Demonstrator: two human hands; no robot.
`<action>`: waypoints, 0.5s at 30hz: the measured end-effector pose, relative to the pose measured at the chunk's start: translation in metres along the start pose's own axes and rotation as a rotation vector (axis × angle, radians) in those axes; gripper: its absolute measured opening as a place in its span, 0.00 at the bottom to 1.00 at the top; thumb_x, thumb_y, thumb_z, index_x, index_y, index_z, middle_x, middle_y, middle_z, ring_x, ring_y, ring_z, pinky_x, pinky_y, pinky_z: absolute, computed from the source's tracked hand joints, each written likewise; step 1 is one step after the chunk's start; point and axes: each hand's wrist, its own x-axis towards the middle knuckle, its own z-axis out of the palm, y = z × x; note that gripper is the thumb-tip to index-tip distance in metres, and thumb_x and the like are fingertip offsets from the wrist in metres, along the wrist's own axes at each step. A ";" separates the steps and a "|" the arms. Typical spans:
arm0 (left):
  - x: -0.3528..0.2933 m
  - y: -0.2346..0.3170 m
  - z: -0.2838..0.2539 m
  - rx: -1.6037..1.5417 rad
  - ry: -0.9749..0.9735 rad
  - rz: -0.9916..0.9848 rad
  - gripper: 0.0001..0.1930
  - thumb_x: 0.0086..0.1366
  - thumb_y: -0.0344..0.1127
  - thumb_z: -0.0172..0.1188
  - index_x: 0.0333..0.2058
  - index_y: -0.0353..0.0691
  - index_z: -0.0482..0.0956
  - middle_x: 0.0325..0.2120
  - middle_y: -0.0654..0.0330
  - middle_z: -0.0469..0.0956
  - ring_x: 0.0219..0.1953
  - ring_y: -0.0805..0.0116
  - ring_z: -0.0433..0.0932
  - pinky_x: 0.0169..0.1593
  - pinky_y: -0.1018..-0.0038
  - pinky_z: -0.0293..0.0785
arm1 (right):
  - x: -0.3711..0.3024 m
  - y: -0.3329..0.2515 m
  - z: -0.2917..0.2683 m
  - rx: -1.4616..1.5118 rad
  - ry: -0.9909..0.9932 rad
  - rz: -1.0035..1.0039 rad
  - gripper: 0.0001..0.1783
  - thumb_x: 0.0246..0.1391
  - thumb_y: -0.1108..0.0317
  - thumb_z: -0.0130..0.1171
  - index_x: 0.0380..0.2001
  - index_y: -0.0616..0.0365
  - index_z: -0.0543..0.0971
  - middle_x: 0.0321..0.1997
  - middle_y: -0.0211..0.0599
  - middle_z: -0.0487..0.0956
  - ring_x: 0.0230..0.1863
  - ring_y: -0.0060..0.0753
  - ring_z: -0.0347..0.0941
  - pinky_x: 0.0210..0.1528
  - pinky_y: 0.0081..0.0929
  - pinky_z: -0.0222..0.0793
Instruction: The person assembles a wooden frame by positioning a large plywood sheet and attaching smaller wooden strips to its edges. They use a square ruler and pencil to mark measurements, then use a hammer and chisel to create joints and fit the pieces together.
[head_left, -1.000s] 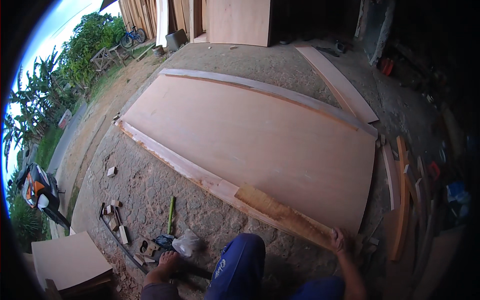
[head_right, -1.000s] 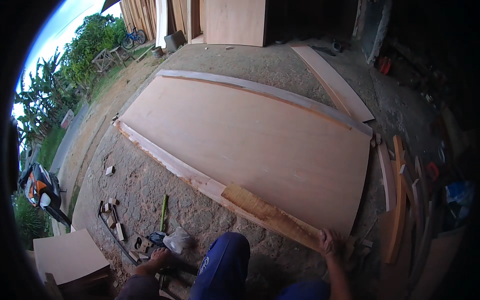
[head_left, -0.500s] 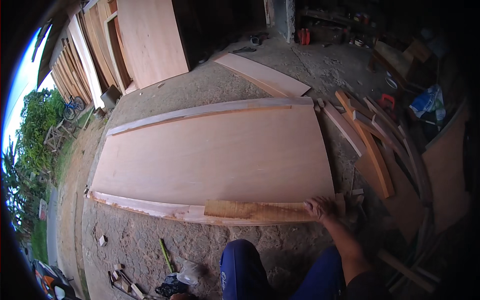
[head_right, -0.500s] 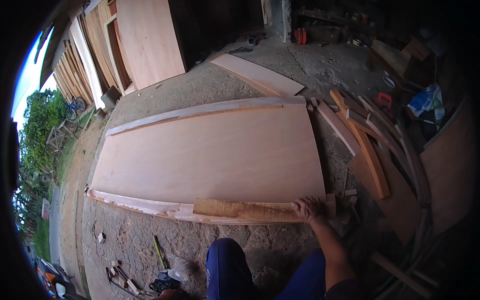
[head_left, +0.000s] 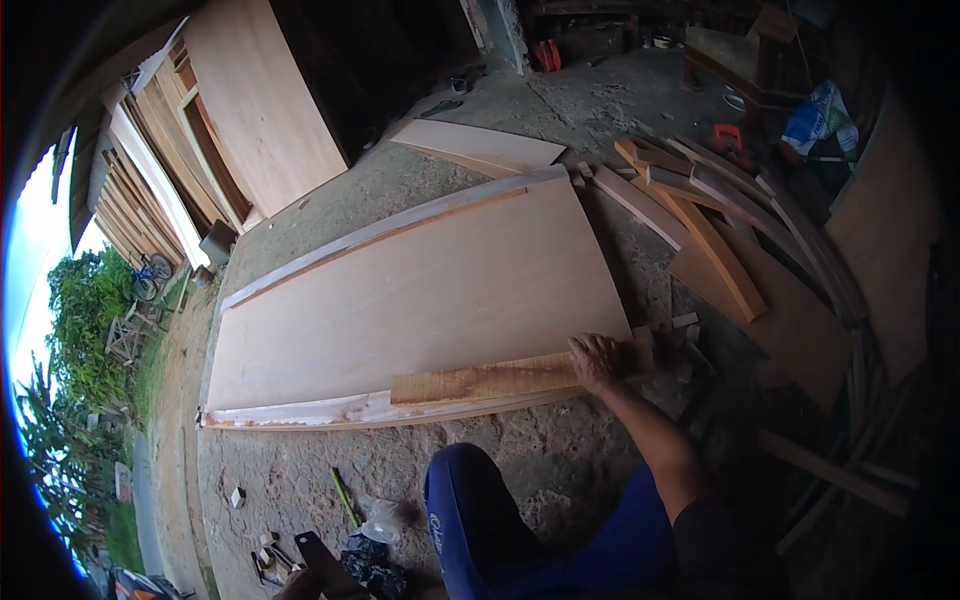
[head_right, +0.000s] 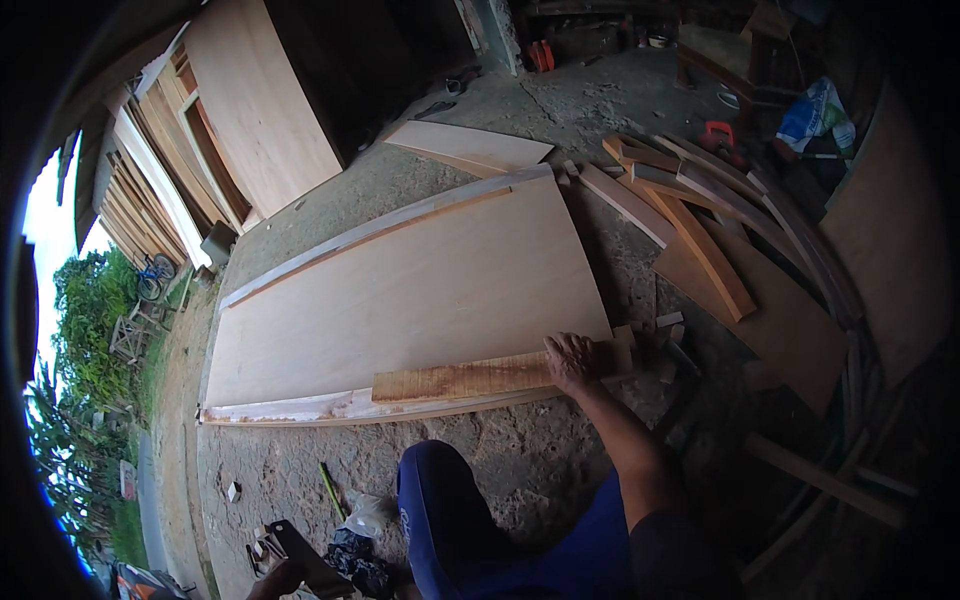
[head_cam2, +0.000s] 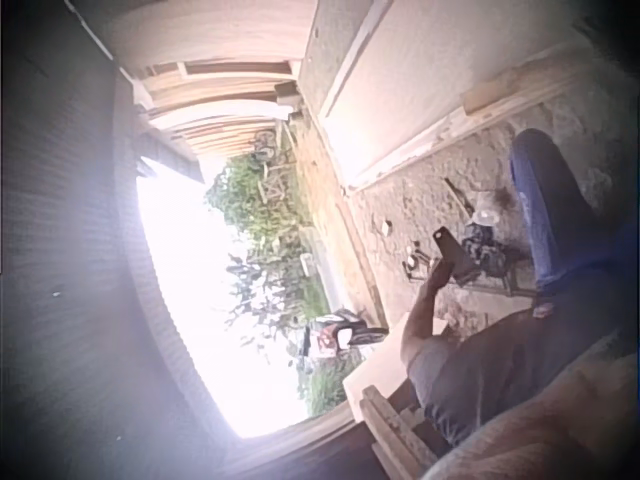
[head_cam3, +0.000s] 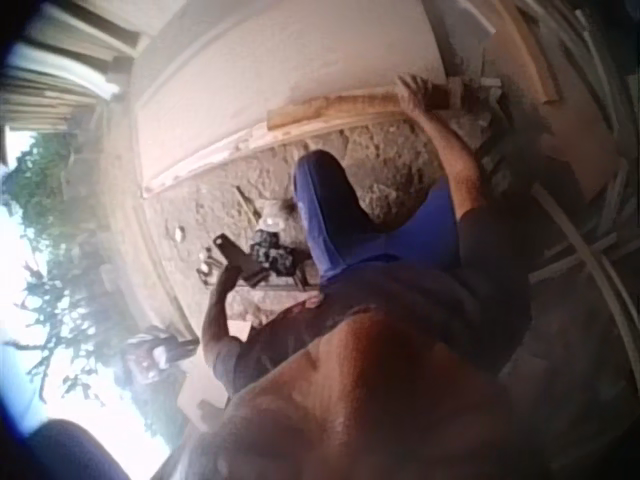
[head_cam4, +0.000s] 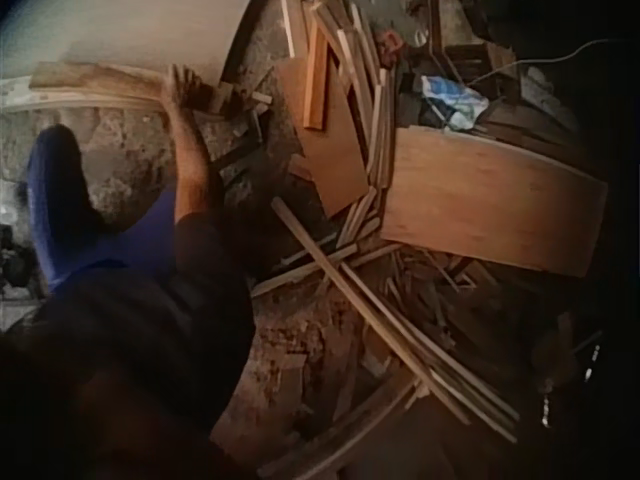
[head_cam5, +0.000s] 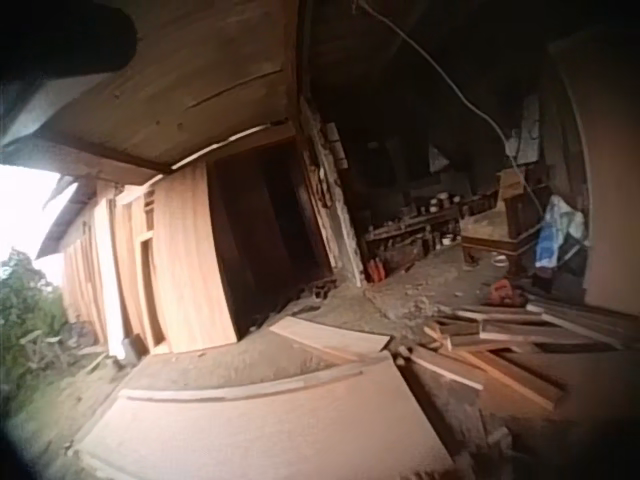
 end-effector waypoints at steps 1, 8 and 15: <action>-0.007 0.001 -0.017 -0.017 0.062 0.010 0.10 0.60 0.43 0.64 0.34 0.43 0.84 0.27 0.57 0.84 0.32 0.61 0.84 0.35 0.61 0.78 | -0.005 -0.010 -0.006 0.012 0.082 -0.014 0.19 0.57 0.63 0.58 0.52 0.55 0.77 0.54 0.41 0.78 0.56 0.45 0.73 0.57 0.48 0.67; -0.004 0.161 -0.182 -0.794 0.760 0.410 0.22 0.71 0.49 0.58 0.30 0.33 0.80 0.21 0.61 0.79 0.24 0.70 0.81 0.29 0.70 0.82 | -0.033 -0.123 -0.108 0.419 0.100 -0.369 0.35 0.48 0.71 0.67 0.62 0.57 0.70 0.60 0.44 0.72 0.61 0.46 0.71 0.59 0.45 0.71; 0.019 0.465 -0.289 -0.883 0.293 1.319 0.18 0.72 0.45 0.58 0.40 0.31 0.80 0.29 0.56 0.83 0.27 0.69 0.83 0.31 0.75 0.84 | -0.073 -0.105 -0.160 0.280 0.190 -0.497 0.46 0.45 0.72 0.70 0.68 0.41 0.64 0.63 0.41 0.67 0.62 0.48 0.70 0.56 0.45 0.72</action>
